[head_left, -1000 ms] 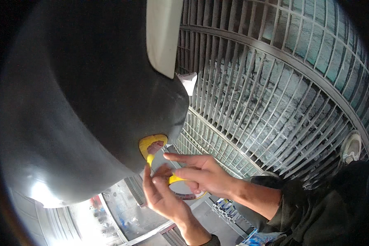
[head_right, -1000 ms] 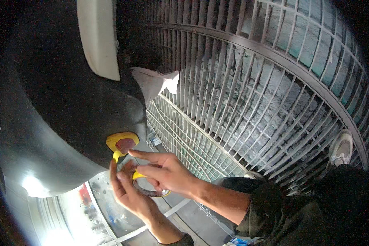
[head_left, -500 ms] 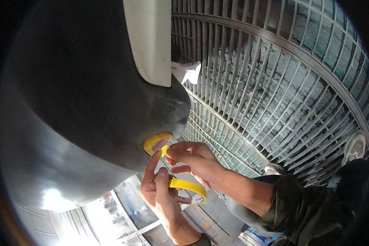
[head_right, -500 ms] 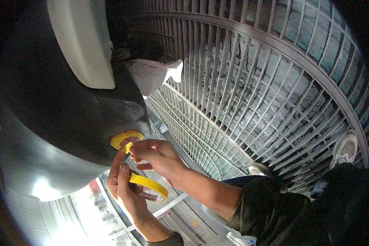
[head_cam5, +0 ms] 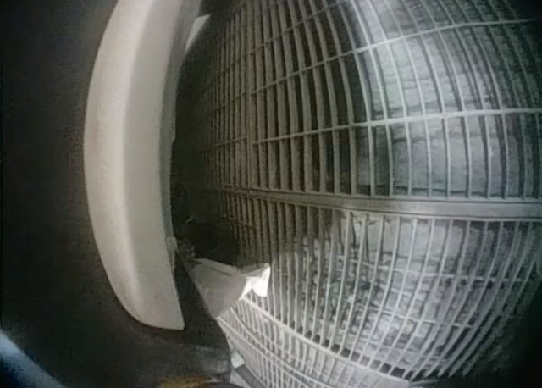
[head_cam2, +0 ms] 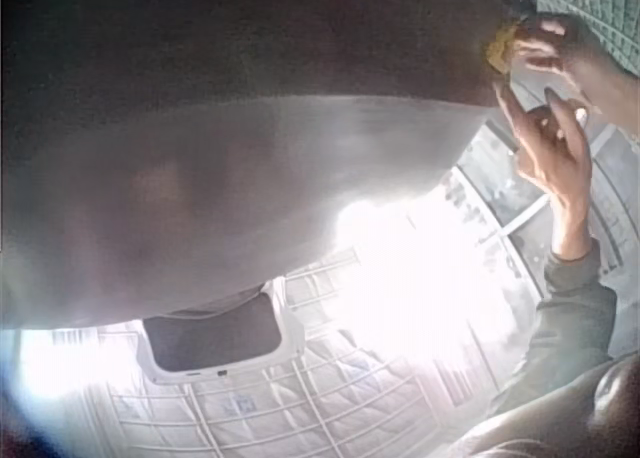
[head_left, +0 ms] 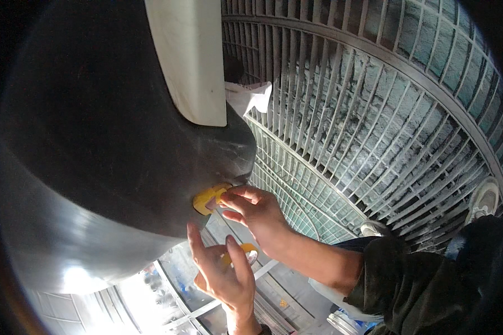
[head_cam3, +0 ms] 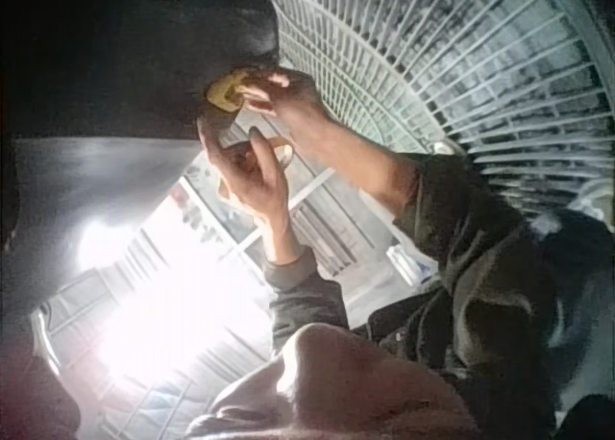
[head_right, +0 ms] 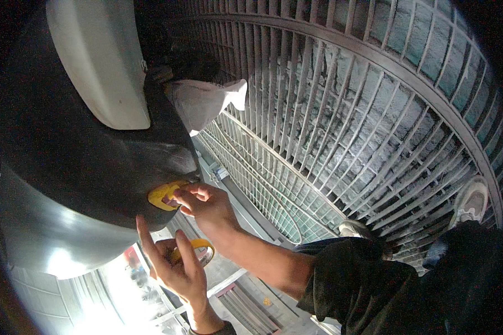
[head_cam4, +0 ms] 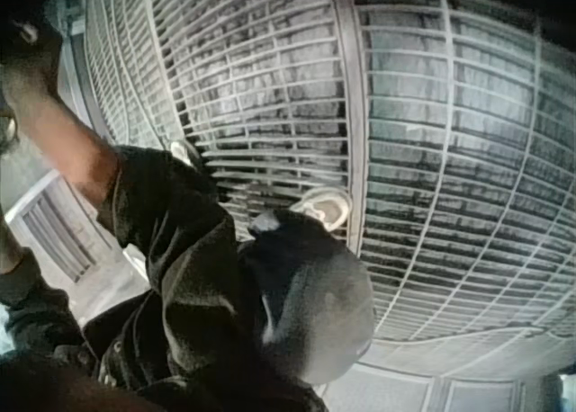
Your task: The person applies yellow masking tape around the perimeter of a red tail light on a black vehicle part. They smooth the tape with their fingers, tear off pieces, and continue wrapping the light until the entire edge is covered.
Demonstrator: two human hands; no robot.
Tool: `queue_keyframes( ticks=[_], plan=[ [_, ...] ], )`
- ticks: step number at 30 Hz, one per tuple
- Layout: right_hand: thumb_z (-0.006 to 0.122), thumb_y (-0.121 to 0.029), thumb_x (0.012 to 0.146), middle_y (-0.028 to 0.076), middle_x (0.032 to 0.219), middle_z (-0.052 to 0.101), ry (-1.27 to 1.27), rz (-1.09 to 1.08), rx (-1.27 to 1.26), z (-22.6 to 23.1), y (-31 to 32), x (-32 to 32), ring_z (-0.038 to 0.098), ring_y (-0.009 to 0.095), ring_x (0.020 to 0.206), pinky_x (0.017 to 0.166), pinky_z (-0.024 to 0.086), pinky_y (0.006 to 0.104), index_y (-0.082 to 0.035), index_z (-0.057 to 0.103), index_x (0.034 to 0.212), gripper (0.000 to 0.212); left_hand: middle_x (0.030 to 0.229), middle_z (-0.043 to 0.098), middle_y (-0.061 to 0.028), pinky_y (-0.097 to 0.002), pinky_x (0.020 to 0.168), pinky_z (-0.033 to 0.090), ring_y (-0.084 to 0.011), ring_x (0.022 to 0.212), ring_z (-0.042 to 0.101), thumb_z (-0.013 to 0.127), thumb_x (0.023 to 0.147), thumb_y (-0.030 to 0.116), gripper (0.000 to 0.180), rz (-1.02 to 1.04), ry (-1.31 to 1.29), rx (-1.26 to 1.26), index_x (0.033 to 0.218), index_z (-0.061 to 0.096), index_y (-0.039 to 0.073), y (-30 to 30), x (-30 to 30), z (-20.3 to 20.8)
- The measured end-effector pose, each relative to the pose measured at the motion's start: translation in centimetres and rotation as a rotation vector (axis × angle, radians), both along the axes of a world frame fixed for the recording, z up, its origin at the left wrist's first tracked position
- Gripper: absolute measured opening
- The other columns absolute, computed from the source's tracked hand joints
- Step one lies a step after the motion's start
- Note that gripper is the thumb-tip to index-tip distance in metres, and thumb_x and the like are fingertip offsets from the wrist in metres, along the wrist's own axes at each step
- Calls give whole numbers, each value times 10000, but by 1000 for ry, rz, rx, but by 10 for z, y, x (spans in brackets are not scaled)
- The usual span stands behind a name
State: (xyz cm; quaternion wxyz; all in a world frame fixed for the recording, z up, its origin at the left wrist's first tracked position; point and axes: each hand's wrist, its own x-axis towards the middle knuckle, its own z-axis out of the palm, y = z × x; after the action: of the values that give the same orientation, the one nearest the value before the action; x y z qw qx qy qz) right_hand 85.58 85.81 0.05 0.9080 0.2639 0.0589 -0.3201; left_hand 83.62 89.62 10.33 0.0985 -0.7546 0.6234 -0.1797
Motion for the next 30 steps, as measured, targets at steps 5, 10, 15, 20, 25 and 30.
queue_keyframes(
  ticks=[5, 10, 15, 20, 25, 30],
  plan=[
    [660, -212, 998, 58, 1025, 749, 20, 96, 84, 11, -15, -19, 663, 127, 1004, 957, 503, 304, -42, 693, 1111, 207, 839, 751, -169, -301, 563, 547, -213, 639, 748, 668, 923, 52, 427, 35, -23, 349, 1333, 594, -39, -13, 0, 15],
    [643, -125, 981, 74, 1024, 736, -4, 95, 158, 17, -14, -13, 662, 137, 958, 926, 508, 306, -13, 685, 1094, 164, 612, 656, -110, -270, 512, 479, -151, 500, 632, 658, 930, 64, 459, 60, -116, 437, 1382, 597, 12, -23, 5, 20],
    [631, -51, 951, 85, 1017, 721, -37, 72, 214, 17, -15, -11, 662, 146, 949, 909, 516, 301, 10, 677, 1077, 148, 608, 660, -136, -311, 512, 494, -200, 486, 647, 677, 902, 82, 474, -29, -179, 491, 1370, 614, 39, -36, 4, 22],
    [628, -31, 944, 89, 1022, 711, -54, 78, 237, 18, -17, -11, 664, 149, 949, 896, 531, 293, 13, 674, 1076, 147, 576, 644, -124, -323, 534, 496, -203, 494, 654, 676, 889, 80, 446, -103, -223, 500, 1333, 645, 50, -42, 7, 25],
    [641, -59, 962, 87, 1017, 706, -83, 81, 275, 17, -19, -11, 656, 138, 923, 855, 542, 261, 13, 668, 1076, 138, 565, 621, -106, -323, 536, 478, -204, 469, 617, 656, 866, 63, 461, -88, -260, 507, 1326, 647, 54, -47, 6, 23],
    [646, -71, 963, 75, 979, 707, -99, 107, 300, 18, -19, -8, 645, 125, 858, 811, 540, 250, 10, 684, 1035, 115, 555, 599, -99, -331, 529, 470, -213, 443, 588, 647, 840, 70, 505, -188, -282, 491, 1345, 633, 59, -50, 16, 20]
  ],
)
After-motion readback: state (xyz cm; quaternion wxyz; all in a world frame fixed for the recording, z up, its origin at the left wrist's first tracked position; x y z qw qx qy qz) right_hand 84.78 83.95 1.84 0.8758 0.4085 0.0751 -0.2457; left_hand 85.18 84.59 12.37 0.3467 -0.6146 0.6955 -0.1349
